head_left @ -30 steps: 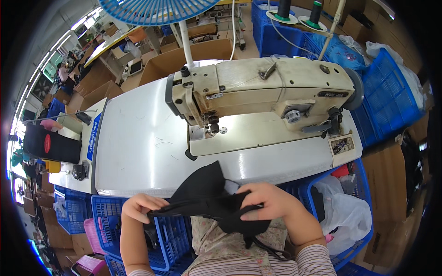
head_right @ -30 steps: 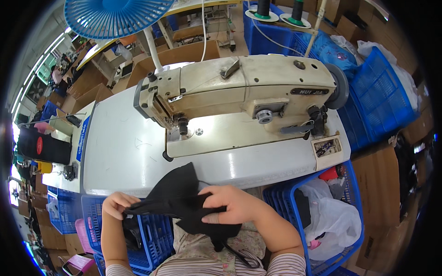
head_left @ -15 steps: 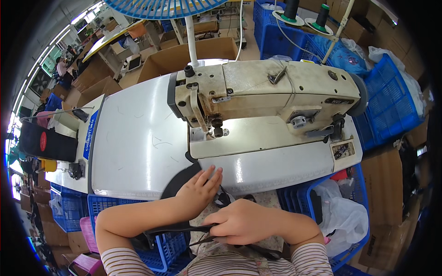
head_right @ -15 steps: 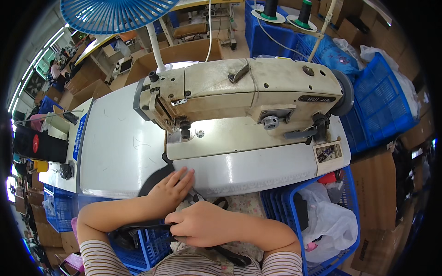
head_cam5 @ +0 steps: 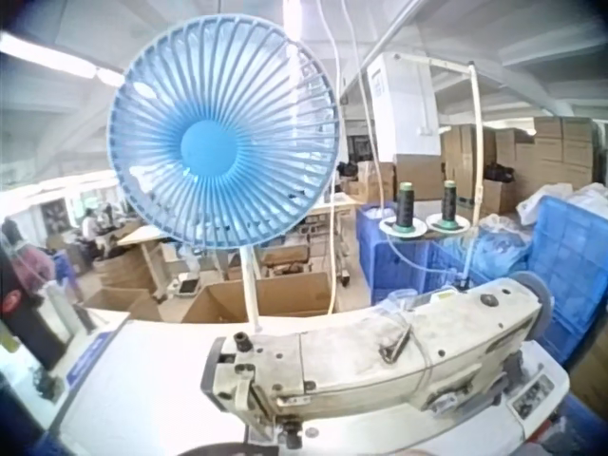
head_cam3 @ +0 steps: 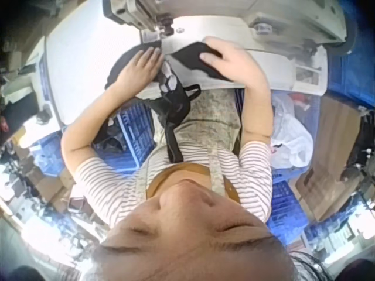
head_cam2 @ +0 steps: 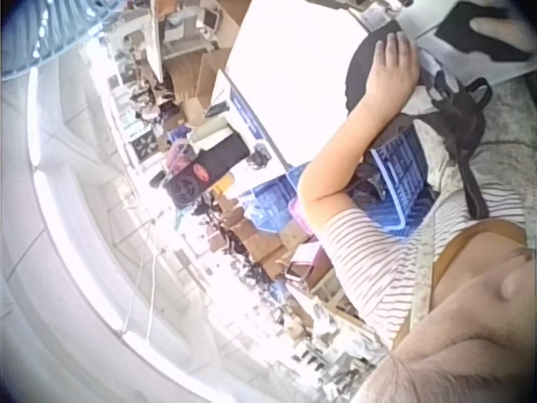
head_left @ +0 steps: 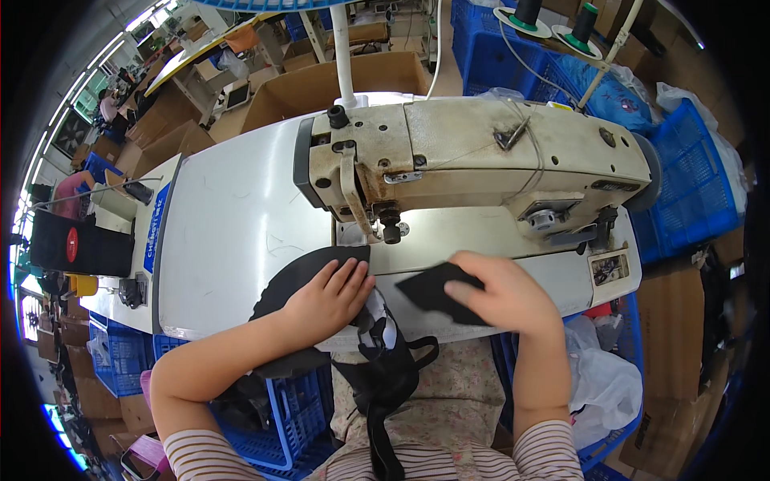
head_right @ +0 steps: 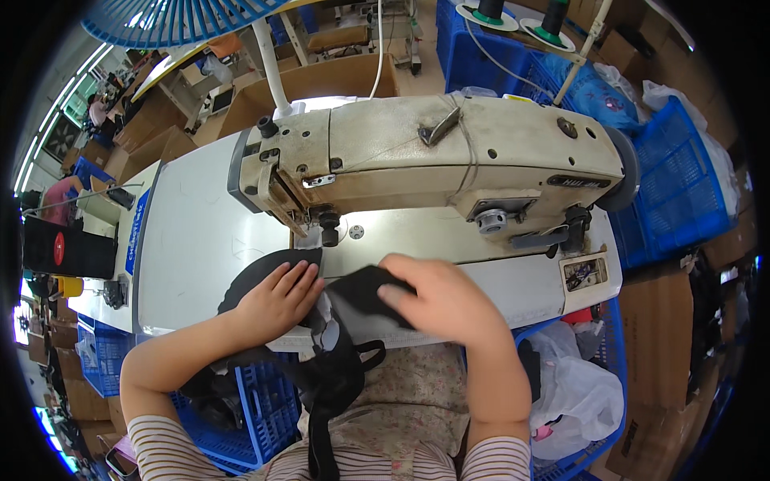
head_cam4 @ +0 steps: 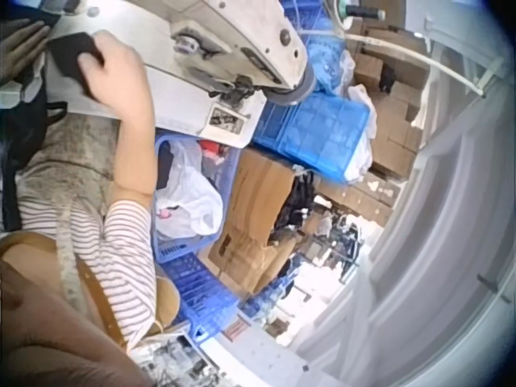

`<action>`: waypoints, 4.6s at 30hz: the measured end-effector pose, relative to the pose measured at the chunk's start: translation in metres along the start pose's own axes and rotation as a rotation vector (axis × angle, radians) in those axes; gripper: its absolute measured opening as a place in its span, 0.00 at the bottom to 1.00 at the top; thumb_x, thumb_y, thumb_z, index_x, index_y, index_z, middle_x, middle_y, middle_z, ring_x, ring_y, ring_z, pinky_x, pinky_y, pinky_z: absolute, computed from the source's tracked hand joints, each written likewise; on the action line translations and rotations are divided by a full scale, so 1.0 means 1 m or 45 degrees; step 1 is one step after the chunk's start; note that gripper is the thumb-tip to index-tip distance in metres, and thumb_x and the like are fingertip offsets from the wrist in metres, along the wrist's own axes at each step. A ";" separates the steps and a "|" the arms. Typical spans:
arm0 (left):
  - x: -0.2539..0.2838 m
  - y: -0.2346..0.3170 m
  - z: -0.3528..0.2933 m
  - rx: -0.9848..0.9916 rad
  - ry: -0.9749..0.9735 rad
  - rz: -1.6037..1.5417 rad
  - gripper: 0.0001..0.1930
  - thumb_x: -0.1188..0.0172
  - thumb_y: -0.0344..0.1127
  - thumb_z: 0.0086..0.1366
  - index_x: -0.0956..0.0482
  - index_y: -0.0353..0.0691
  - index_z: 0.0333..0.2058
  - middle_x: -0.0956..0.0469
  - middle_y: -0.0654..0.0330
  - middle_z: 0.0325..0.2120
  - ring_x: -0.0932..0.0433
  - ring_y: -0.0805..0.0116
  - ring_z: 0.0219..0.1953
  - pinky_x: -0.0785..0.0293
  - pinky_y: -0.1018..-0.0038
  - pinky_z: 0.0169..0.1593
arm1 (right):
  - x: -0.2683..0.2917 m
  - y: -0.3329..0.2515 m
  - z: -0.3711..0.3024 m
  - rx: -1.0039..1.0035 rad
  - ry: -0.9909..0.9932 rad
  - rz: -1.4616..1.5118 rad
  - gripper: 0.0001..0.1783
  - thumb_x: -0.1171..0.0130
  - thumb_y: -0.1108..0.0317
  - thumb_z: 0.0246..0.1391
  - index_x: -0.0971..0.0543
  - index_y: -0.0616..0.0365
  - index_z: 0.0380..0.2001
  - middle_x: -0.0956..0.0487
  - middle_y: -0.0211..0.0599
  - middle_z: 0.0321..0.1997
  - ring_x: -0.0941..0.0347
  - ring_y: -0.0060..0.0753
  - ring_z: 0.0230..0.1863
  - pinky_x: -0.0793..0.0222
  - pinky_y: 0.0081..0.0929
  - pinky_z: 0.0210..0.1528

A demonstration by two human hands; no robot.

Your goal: The person aligns shoe pieces and stitches them together using a sewing machine, then trims the thread with a thread clipper. The person then places the sewn piece into a basket and repeats the sewing process on another set of pieces.

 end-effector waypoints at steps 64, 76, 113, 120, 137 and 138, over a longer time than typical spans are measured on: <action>-0.067 -0.019 0.027 0.387 0.253 -0.584 0.27 0.44 0.35 0.53 0.27 0.34 0.54 0.30 0.53 0.50 0.35 0.53 0.59 0.33 0.63 0.60 | -0.093 0.085 0.093 0.504 0.332 -0.481 0.10 0.38 0.68 0.45 0.18 0.54 0.34 0.25 0.42 0.50 0.33 0.48 0.59 0.41 0.49 0.65; -0.069 -0.020 0.030 0.394 0.287 -0.533 0.25 0.46 0.35 0.55 0.27 0.34 0.53 0.29 0.54 0.49 0.34 0.55 0.59 0.32 0.65 0.59 | -0.089 0.080 0.097 0.554 0.311 -0.448 0.10 0.38 0.70 0.44 0.19 0.55 0.34 0.24 0.41 0.47 0.32 0.49 0.55 0.39 0.48 0.62; -0.076 -0.017 0.037 0.360 0.367 -0.378 0.19 0.45 0.34 0.58 0.24 0.34 0.48 0.28 0.59 0.43 0.30 0.56 0.55 0.26 0.70 0.53 | -0.085 0.100 0.098 0.441 0.219 -0.125 0.08 0.38 0.66 0.47 0.19 0.59 0.28 0.22 0.42 0.45 0.32 0.48 0.57 0.36 0.46 0.56; -0.066 -0.008 0.039 0.480 0.305 -0.374 0.19 0.44 0.35 0.57 0.24 0.36 0.47 0.30 0.64 0.35 0.28 0.65 0.41 0.27 0.74 0.42 | -0.083 0.078 0.087 0.416 0.182 -0.434 0.16 0.45 0.54 0.58 0.17 0.54 0.36 0.20 0.37 0.44 0.28 0.43 0.50 0.36 0.43 0.49; -0.067 -0.018 0.037 0.522 0.275 -0.533 0.19 0.42 0.38 0.54 0.25 0.38 0.44 0.26 0.53 0.44 0.25 0.56 0.46 0.24 0.67 0.45 | -0.068 0.088 0.104 0.557 0.035 -0.101 0.22 0.49 0.49 0.60 0.24 0.60 0.33 0.24 0.44 0.35 0.30 0.57 0.44 0.35 0.45 0.46; -0.068 -0.020 0.037 0.504 0.272 -0.516 0.17 0.43 0.38 0.54 0.25 0.39 0.42 0.26 0.51 0.45 0.24 0.55 0.46 0.24 0.67 0.45 | -0.072 0.091 0.106 0.580 0.088 -0.078 0.22 0.50 0.49 0.60 0.24 0.60 0.33 0.24 0.44 0.35 0.31 0.56 0.44 0.36 0.45 0.48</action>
Point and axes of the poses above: each hand's wrist, its own z-axis towards the middle knuckle, its own x-axis out of the back of the hand, y = z × x, the point moved 1 cm from there along z, towards the middle knuckle
